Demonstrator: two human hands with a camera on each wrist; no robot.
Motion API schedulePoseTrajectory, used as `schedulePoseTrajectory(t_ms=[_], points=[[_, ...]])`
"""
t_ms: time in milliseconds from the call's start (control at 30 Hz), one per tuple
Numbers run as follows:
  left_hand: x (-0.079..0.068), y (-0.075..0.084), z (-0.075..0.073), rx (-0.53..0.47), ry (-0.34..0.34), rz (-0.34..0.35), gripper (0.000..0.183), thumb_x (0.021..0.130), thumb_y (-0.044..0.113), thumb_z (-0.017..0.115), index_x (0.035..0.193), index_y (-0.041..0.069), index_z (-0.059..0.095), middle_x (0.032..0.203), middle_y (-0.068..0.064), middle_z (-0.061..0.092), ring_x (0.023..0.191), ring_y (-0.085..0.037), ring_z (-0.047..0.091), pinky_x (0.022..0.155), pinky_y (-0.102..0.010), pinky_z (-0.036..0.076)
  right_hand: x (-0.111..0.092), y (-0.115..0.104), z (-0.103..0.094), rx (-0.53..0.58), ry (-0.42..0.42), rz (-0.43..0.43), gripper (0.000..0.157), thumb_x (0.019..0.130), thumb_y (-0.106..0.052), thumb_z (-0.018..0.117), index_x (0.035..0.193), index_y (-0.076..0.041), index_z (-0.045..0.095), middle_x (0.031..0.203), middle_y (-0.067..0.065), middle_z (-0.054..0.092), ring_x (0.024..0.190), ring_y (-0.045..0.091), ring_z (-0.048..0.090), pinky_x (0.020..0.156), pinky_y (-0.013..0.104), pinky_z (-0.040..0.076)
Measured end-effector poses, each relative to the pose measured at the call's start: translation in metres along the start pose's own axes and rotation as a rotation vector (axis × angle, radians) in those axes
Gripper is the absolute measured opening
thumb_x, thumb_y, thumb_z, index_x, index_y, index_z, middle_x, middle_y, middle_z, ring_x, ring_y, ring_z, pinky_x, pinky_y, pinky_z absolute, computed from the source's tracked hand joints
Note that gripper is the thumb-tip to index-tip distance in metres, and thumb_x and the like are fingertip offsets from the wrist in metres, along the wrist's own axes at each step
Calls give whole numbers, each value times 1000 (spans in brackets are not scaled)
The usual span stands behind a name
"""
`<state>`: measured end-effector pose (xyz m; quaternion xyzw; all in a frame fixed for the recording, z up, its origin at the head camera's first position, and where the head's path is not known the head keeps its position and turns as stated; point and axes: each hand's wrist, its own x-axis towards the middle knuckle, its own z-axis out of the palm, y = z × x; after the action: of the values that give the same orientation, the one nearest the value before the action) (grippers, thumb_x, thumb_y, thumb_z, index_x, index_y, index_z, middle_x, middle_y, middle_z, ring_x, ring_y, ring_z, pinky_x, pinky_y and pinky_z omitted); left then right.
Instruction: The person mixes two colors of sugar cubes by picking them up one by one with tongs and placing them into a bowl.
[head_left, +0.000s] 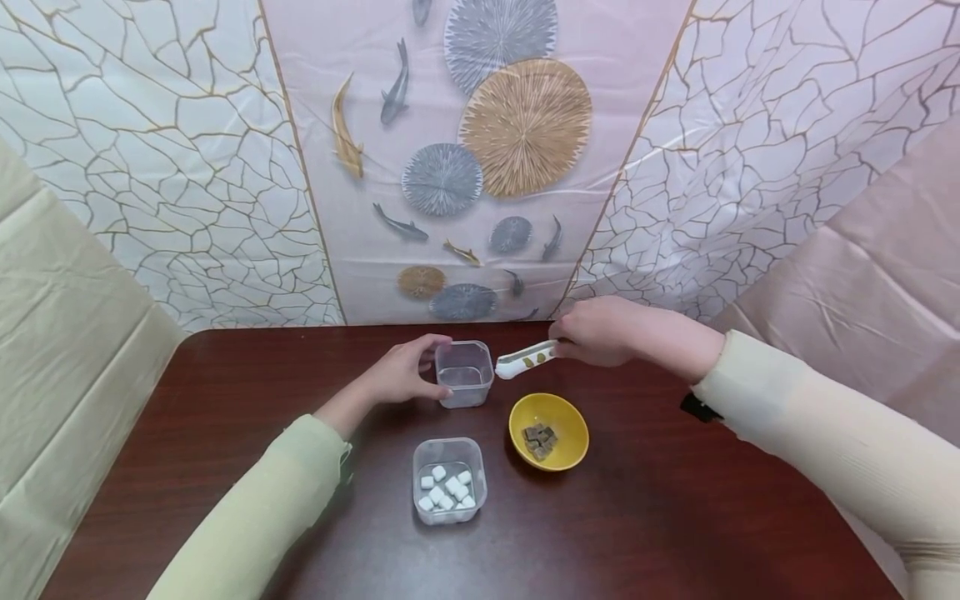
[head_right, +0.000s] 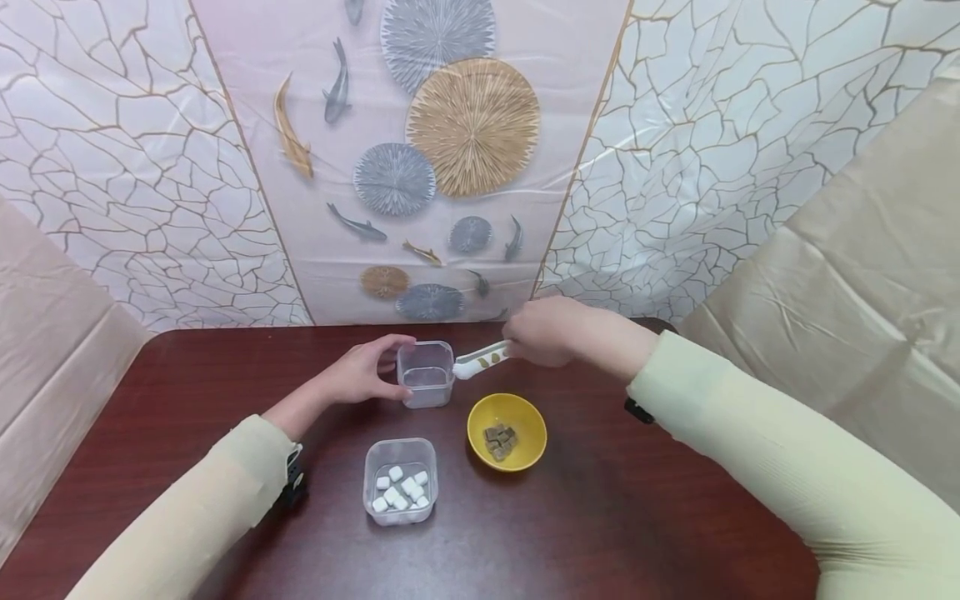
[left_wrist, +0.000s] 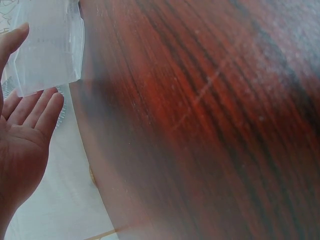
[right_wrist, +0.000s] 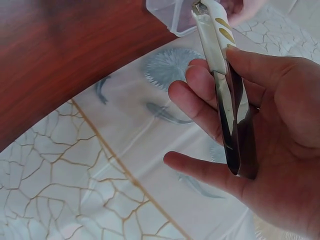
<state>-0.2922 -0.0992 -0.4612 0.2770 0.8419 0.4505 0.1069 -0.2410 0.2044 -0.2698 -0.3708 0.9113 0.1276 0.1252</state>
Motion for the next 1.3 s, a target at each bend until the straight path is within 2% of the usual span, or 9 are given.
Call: schedulePoseTrajectory(t_ms=[200, 433, 633, 900, 1133, 1300], points=[[1, -4, 0, 0, -6, 3, 84, 83, 17, 94, 153, 1, 50, 148, -21, 59, 137, -40, 60, 115, -47, 51, -20, 1, 12, 39, 19, -30, 17, 105, -18, 66, 88, -17, 66, 83, -5, 59, 79, 18, 62, 73, 44, 58], [1, -1, -3, -7, -4, 0, 85, 82, 15, 95, 153, 2, 50, 148, -21, 59, 137, -40, 60, 115, -47, 51, -32, 2, 29, 70, 12, -68, 16, 103, -18, 68, 88, -18, 66, 82, -7, 59, 76, 13, 59, 71, 40, 58], [2, -3, -2, -9, -4, 15, 84, 82, 15, 94, 152, 1, 50, 147, -22, 60, 136, -41, 60, 114, -48, 51, -32, -3, 44, 83, -50, -54, 12, 103, -21, 70, 92, -18, 70, 87, -7, 64, 79, 14, 62, 75, 40, 61], [3, -4, 0, -15, -5, 17, 84, 82, 14, 94, 152, 1, 50, 147, -22, 60, 136, -39, 61, 115, -47, 51, -31, -11, 57, 113, -123, -16, 9, 103, -22, 70, 103, -15, 77, 107, 2, 75, 100, 23, 72, 91, 46, 63], [2, -2, -1, -14, -8, 17, 85, 82, 15, 94, 153, 0, 49, 147, -23, 60, 135, -40, 61, 115, -47, 51, -33, -13, 62, 126, -122, -32, 8, 103, -21, 69, 95, -18, 71, 100, 0, 71, 90, 19, 68, 84, 46, 62], [1, -1, 0, -15, -5, 22, 84, 81, 14, 94, 152, -1, 50, 147, -23, 60, 136, -41, 61, 114, -47, 52, -33, -11, 58, 115, -99, -44, 8, 103, -22, 70, 98, -18, 72, 100, -2, 71, 91, 20, 69, 85, 46, 63]])
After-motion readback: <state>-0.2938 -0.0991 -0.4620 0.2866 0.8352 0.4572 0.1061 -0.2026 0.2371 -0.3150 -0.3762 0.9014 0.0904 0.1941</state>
